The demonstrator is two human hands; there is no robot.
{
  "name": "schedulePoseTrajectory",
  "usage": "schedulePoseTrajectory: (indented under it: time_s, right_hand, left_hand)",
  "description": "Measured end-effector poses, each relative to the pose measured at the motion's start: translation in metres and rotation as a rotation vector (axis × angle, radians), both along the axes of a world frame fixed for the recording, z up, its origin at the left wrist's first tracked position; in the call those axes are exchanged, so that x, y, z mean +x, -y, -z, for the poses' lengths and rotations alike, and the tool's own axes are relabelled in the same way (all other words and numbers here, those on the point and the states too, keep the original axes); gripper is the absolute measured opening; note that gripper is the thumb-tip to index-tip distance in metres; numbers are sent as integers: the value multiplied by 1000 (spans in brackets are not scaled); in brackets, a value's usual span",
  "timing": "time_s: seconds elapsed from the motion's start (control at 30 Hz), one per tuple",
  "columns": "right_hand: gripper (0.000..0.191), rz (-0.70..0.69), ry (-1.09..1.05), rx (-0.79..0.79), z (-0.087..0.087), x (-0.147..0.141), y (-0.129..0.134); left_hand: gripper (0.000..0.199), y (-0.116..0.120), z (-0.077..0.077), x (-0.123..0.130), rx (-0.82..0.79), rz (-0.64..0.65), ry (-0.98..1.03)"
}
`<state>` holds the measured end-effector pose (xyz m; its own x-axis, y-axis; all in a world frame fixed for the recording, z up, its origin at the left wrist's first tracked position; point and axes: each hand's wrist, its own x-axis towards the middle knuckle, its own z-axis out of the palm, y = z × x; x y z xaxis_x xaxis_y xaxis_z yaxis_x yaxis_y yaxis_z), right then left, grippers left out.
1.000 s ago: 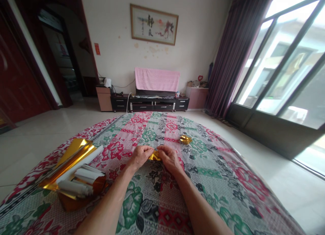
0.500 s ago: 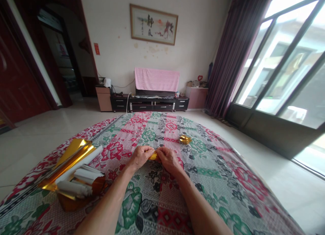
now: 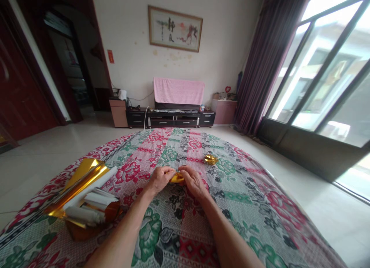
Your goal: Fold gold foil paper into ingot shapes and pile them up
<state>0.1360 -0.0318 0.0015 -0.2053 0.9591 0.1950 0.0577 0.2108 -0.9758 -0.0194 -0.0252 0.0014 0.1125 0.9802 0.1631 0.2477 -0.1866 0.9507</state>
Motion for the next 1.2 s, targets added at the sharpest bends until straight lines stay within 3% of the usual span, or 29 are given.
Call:
schedulePoseTrajectory:
  time_s: [0.23,0.4,0.73,0.93,1.2]
  right_hand:
    - [23,78,165,133,14,-2,-7]
    - [24,101,219,183,14,-1,-6]
    - [26,70,173,108,18,-2,-6]
    - [23,38,106,50,13,-2,-4]
    - [24,37,98,1,10,-2,-5]
  left_hand:
    - [26,-1,0,1,-5,17,30]
    - [25,-1,0,-1,-55,42,79]
    - [24,6,-9,-6,-155,-69,16]
    - [25,2,-1,-13,-181,17,96]
    - [34,4,-6,-15,-269,38,169]
